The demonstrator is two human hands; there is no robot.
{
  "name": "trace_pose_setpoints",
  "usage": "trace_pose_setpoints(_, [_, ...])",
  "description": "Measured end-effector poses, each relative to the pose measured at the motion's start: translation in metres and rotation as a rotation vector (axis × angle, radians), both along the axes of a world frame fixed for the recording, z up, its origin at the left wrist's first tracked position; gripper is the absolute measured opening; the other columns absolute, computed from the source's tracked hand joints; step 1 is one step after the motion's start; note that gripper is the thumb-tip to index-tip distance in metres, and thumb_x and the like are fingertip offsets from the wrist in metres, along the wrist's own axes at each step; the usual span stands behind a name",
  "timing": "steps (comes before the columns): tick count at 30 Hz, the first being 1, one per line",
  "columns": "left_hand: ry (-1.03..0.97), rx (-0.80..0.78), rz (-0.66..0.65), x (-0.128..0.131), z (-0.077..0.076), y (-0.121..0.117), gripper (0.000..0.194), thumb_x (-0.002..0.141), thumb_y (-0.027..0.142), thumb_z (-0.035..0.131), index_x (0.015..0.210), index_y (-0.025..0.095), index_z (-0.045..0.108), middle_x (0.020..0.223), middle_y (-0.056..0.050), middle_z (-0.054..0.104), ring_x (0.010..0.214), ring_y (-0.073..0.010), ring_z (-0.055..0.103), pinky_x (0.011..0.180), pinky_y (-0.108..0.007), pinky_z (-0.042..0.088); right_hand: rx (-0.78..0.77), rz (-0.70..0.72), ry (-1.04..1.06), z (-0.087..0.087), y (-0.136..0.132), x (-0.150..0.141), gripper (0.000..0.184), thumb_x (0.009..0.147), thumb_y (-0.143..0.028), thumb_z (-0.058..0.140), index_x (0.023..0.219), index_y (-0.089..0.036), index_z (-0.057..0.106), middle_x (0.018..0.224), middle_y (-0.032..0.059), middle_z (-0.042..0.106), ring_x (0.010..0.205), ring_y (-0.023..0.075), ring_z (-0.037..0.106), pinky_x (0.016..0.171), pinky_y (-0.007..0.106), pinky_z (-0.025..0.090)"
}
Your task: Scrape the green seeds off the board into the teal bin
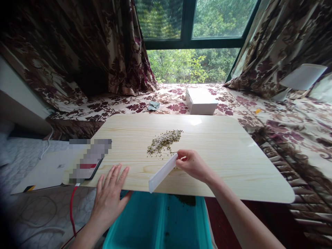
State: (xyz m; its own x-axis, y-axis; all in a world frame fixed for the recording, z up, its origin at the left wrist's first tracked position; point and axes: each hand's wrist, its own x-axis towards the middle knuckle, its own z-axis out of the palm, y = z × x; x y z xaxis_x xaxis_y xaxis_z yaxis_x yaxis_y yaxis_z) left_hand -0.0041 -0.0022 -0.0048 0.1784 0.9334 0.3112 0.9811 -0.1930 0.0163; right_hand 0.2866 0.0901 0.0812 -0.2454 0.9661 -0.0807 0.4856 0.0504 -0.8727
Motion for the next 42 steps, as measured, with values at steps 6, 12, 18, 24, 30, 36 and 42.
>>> trace_pose_setpoints(6, [-0.005, 0.005, 0.004, 0.000, 0.000, 0.000, 0.065, 0.085, 0.022, 0.055, 0.146, 0.020, 0.032, 0.151, -0.014, 0.032, 0.139, -0.0321, 0.027, 0.112, -0.056, 0.017, 0.047, -0.173, 0.078, 0.008, 0.001, 0.051, 0.019, 0.065, -0.038, 0.067, 0.067, -0.019, 0.070, 0.069, 0.0044, 0.071, 0.064, 0.0180, 0.062, 0.058, 0.027, 0.049])
trace_pose_setpoints(12, [0.014, 0.011, -0.004, 0.000, 0.000, 0.000, 0.062, 0.086, 0.022, 0.053, 0.145, 0.018, 0.033, 0.151, -0.015, 0.033, 0.139, -0.0325, 0.027, 0.111, -0.056, 0.017, -0.052, -0.338, 0.177, 0.003, 0.002, 0.092, 0.031, 0.054, -0.046, 0.079, 0.073, -0.022, 0.075, 0.076, 0.0046, 0.074, 0.071, 0.0199, 0.065, 0.075, 0.034, 0.054])
trace_pose_setpoints(18, [0.006, 0.012, 0.000, 0.002, 0.001, 0.000, 0.060, 0.086, 0.021, 0.052, 0.144, 0.018, 0.034, 0.150, -0.015, 0.034, 0.139, -0.0318, 0.027, 0.112, -0.056, 0.017, -0.053, -0.366, 0.154, -0.004, 0.004, 0.098, 0.039, 0.051, -0.052, 0.079, 0.072, -0.020, 0.075, 0.073, 0.0048, 0.073, 0.066, 0.0193, 0.065, 0.072, 0.037, 0.056])
trace_pose_setpoints(24, [0.016, 0.011, -0.009, -0.001, 0.001, 0.000, 0.060, 0.087, 0.022, 0.051, 0.145, 0.018, 0.033, 0.150, -0.016, 0.034, 0.139, -0.0326, 0.026, 0.111, -0.057, 0.018, -0.067, -0.318, 0.133, -0.004, 0.002, 0.094, 0.043, 0.049, -0.056, 0.079, 0.072, -0.020, 0.076, 0.074, 0.0051, 0.074, 0.063, 0.0180, 0.065, 0.067, 0.035, 0.057])
trace_pose_setpoints(30, [0.013, 0.009, -0.007, 0.000, 0.001, 0.000, 0.063, 0.086, 0.023, 0.053, 0.145, 0.019, 0.032, 0.150, -0.015, 0.034, 0.139, -0.0318, 0.027, 0.112, -0.055, 0.017, -0.080, -0.207, 0.078, 0.002, -0.007, 0.097, 0.043, 0.051, -0.061, 0.077, 0.069, -0.021, 0.077, 0.071, 0.0051, 0.073, 0.062, 0.0188, 0.064, 0.064, 0.033, 0.056])
trace_pose_setpoints(36, [0.002, -0.012, 0.012, 0.001, 0.003, 0.000, 0.064, 0.085, 0.022, 0.055, 0.145, 0.019, 0.033, 0.151, -0.014, 0.033, 0.139, -0.0315, 0.027, 0.112, -0.055, 0.017, -0.142, -0.146, 0.032, -0.001, -0.023, 0.104, 0.044, 0.052, -0.063, 0.077, 0.069, -0.022, 0.077, 0.073, 0.0066, 0.074, 0.066, 0.0224, 0.066, 0.065, 0.034, 0.057])
trace_pose_setpoints(42, [-0.009, -0.021, 0.025, 0.005, 0.010, -0.002, 0.066, 0.084, 0.020, 0.057, 0.145, 0.020, 0.033, 0.151, -0.013, 0.035, 0.139, -0.0316, 0.027, 0.113, -0.055, 0.018, -0.174, -0.056, 0.016, 0.009, -0.047, 0.101, 0.037, 0.059, -0.058, 0.075, 0.068, -0.022, 0.078, 0.072, 0.0079, 0.075, 0.068, 0.0257, 0.068, 0.065, 0.034, 0.058])
